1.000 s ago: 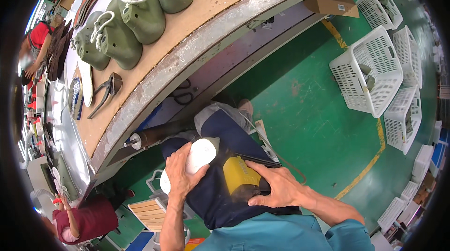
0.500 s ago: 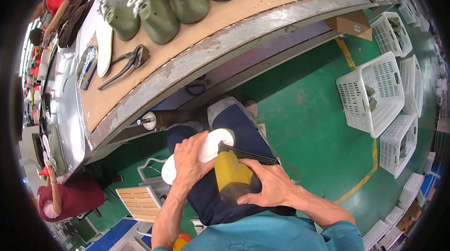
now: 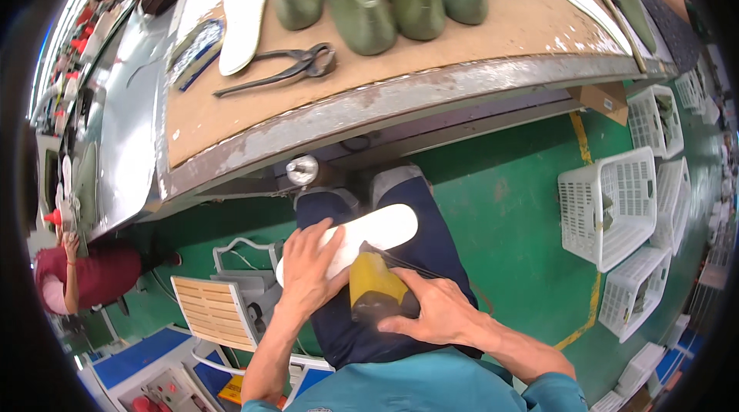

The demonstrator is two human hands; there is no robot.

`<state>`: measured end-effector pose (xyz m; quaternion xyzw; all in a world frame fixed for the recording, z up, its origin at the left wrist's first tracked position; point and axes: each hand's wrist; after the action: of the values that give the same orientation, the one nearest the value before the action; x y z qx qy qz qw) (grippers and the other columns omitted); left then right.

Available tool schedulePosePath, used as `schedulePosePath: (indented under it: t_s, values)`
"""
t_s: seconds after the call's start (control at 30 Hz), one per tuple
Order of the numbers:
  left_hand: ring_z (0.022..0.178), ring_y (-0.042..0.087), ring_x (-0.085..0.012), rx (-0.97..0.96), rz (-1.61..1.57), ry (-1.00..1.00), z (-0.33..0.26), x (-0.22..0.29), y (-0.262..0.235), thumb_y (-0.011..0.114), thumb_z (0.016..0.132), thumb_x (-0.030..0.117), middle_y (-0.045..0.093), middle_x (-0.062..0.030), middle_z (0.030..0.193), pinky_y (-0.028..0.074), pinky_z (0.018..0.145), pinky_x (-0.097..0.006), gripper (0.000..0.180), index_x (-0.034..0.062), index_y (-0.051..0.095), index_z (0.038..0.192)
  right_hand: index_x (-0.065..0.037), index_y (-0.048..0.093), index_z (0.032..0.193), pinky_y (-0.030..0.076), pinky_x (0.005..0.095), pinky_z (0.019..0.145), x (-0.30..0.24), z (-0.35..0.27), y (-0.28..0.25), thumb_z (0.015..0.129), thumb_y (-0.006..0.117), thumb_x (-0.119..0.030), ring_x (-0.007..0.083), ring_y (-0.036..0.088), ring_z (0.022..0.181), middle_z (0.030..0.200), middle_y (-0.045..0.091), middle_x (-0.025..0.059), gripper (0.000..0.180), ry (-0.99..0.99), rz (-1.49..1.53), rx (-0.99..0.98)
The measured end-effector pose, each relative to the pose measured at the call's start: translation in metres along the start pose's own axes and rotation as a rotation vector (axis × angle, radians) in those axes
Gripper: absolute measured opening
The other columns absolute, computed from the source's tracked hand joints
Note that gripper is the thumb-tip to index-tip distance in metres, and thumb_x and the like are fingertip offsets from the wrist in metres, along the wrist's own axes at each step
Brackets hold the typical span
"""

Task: The person assembles green slip-on shoes by applying adhesive to white insoles using a handheld yellow glue gun. They then press the insoles into the shoe uppers and use a hammer to secure the fit. The process is repeated for multiple pairs of shoes on a factory workbench.

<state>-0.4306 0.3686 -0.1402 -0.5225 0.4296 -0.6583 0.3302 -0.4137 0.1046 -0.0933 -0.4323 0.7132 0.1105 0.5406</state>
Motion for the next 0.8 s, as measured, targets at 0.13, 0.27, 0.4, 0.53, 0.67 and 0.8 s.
schedulePosePath:
  t_s: [0.13, 0.27, 0.4, 0.53, 0.67, 0.8]
  values:
    - [0.128, 0.061, -0.0390, 0.105, -0.218, -0.163, -0.067, -0.037, -0.003, 0.093, 0.065, 0.016, 0.058, -0.0214, 0.145, 0.050, 0.107, -0.046, 0.079, 0.0111, 0.064, 0.137, 0.008, 0.046, 0.145, 0.055, 0.0468, 0.088, -0.015, 0.023, 0.018, 0.082, 0.080, -0.059, 0.0426, 0.072, 0.098, 0.107, 0.072, 0.0285, 0.098, 0.014, 0.016, -0.180]
    - [0.130, 0.061, -0.0409, 0.225, -0.498, -0.207, -0.090, -0.051, 0.014, 0.095, 0.066, 0.012, 0.056, -0.0234, 0.148, 0.055, 0.106, -0.045, 0.085, 0.0049, 0.057, 0.142, 0.007, 0.046, 0.146, 0.056, 0.0457, 0.089, -0.026, 0.036, 0.039, 0.081, 0.082, -0.056, 0.0443, 0.072, 0.101, 0.110, 0.072, 0.0290, 0.097, -0.002, 0.032, -0.256]
    - [0.133, 0.059, -0.0391, 0.257, -0.586, -0.246, -0.097, -0.052, 0.018, 0.096, 0.069, 0.012, 0.056, -0.0209, 0.149, 0.052, 0.109, -0.045, 0.095, 0.0019, 0.046, 0.149, 0.006, 0.046, 0.145, 0.056, 0.0454, 0.092, -0.031, 0.038, 0.047, 0.081, 0.082, -0.054, 0.0464, 0.070, 0.107, 0.113, 0.071, 0.0297, 0.095, -0.033, -0.005, -0.264]
    - [0.135, 0.058, -0.0384, 0.286, -0.608, -0.216, -0.101, -0.052, 0.024, 0.096, 0.069, 0.013, 0.055, -0.0190, 0.151, 0.050, 0.112, -0.045, 0.098, 0.0028, 0.043, 0.152, 0.006, 0.047, 0.143, 0.057, 0.0458, 0.091, -0.033, 0.036, 0.050, 0.082, 0.081, -0.057, 0.0460, 0.071, 0.105, 0.111, 0.072, 0.0289, 0.094, -0.034, -0.029, -0.258]
    - [0.129, 0.061, -0.0406, 0.275, -0.577, -0.203, -0.098, -0.049, 0.021, 0.096, 0.069, 0.014, 0.057, -0.0210, 0.147, 0.052, 0.107, -0.045, 0.100, 0.0018, 0.042, 0.153, 0.006, 0.049, 0.139, 0.057, 0.0446, 0.083, -0.023, 0.036, 0.046, 0.082, 0.078, -0.064, 0.0425, 0.074, 0.095, 0.102, 0.073, 0.0259, 0.094, -0.018, 0.027, -0.261]
    - [0.133, 0.057, -0.0414, 0.179, -0.490, -0.227, -0.091, -0.047, 0.012, 0.094, 0.071, 0.018, 0.056, -0.0235, 0.146, 0.048, 0.111, -0.047, 0.099, 0.0002, 0.041, 0.153, 0.003, 0.054, 0.137, 0.057, 0.0453, 0.081, -0.021, 0.027, 0.019, 0.078, 0.078, -0.070, 0.0423, 0.074, 0.090, 0.099, 0.074, 0.0234, 0.098, 0.012, 0.020, -0.338]
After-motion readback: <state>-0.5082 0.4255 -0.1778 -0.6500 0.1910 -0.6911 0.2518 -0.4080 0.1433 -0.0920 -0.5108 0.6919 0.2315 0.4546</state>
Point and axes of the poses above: each hand's wrist, its own z-axis towards the middle knuckle, its own y-axis out of the palm, x = y × z
